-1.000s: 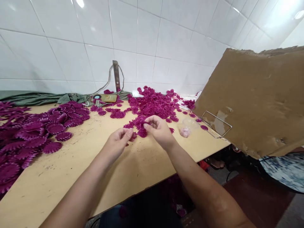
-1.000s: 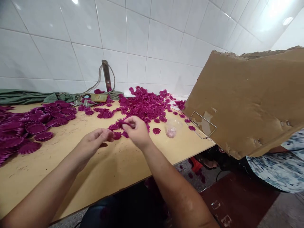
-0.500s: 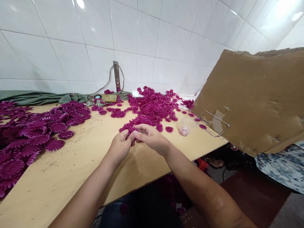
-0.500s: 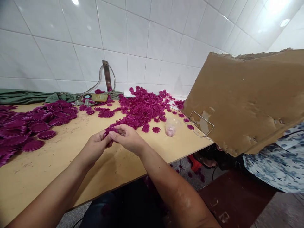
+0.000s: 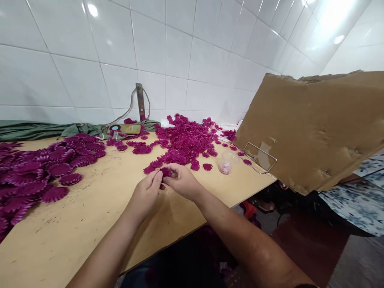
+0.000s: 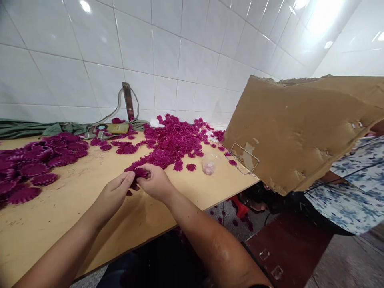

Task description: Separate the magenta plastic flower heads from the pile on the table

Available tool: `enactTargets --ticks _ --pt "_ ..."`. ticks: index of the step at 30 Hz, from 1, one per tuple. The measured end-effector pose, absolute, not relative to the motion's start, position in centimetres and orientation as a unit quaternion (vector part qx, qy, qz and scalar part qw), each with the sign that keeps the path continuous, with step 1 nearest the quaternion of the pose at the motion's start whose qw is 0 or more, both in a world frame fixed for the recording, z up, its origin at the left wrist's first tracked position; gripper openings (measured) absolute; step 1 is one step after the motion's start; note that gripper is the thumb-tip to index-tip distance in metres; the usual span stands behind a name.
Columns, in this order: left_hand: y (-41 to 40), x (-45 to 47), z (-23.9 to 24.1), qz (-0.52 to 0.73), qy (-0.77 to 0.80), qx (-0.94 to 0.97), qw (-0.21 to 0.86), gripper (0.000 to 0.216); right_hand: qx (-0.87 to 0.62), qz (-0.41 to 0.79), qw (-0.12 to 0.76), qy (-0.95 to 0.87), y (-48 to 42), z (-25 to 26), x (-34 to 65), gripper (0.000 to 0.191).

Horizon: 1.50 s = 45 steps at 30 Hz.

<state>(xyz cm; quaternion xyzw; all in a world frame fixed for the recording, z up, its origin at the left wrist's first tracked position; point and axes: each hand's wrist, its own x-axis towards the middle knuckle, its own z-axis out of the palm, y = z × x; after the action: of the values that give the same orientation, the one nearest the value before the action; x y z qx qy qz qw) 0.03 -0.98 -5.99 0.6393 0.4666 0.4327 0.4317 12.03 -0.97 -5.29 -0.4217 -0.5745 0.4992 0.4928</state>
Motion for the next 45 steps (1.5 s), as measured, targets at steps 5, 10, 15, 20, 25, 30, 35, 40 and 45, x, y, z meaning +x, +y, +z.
enactTargets --ticks 5,10,15,20,25,30,35,40,45 --pt "-0.5 -0.5 -6.3 0.463 0.477 0.644 0.380 0.029 -0.500 0.398 0.493 -0.591 -1.4 -5.1 12.0 0.028" --pt "-0.8 -1.1 -5.3 0.423 0.506 0.661 0.358 0.029 -0.488 0.385 0.501 -0.602 -2.0 -4.0 12.0 0.025" --pt "-1.0 -0.9 -5.6 0.409 0.485 0.659 0.404 0.038 -0.398 0.523 0.460 -0.597 -1.2 -4.3 12.5 0.016" --pt "-1.5 -0.8 -5.6 0.401 0.399 0.634 0.527 0.041 -0.316 0.602 0.438 -0.588 -1.1 -4.9 13.7 0.036" --pt "-2.0 -0.4 -5.6 0.417 0.406 0.658 0.478 0.033 -0.383 0.522 0.468 -0.601 -1.2 -4.6 12.9 0.014" --pt "-4.1 0.1 -6.0 0.388 0.417 0.688 0.450 0.029 -0.632 0.228 0.536 -0.511 1.9 -3.8 14.9 0.014" --pt "-3.8 -0.8 -6.2 0.406 0.441 0.661 0.451 0.028 -0.642 0.185 0.529 -0.523 4.3 -3.6 18.3 0.012" --pt "-2.3 -0.7 -5.7 0.440 0.450 0.628 0.458 0.028 -0.613 0.182 0.488 -0.594 2.6 -3.9 17.1 0.007" --pt "-1.8 -0.3 -5.5 0.469 0.441 0.595 0.481 0.026 -0.505 0.310 0.469 -0.654 -1.2 -3.5 14.4 0.016"
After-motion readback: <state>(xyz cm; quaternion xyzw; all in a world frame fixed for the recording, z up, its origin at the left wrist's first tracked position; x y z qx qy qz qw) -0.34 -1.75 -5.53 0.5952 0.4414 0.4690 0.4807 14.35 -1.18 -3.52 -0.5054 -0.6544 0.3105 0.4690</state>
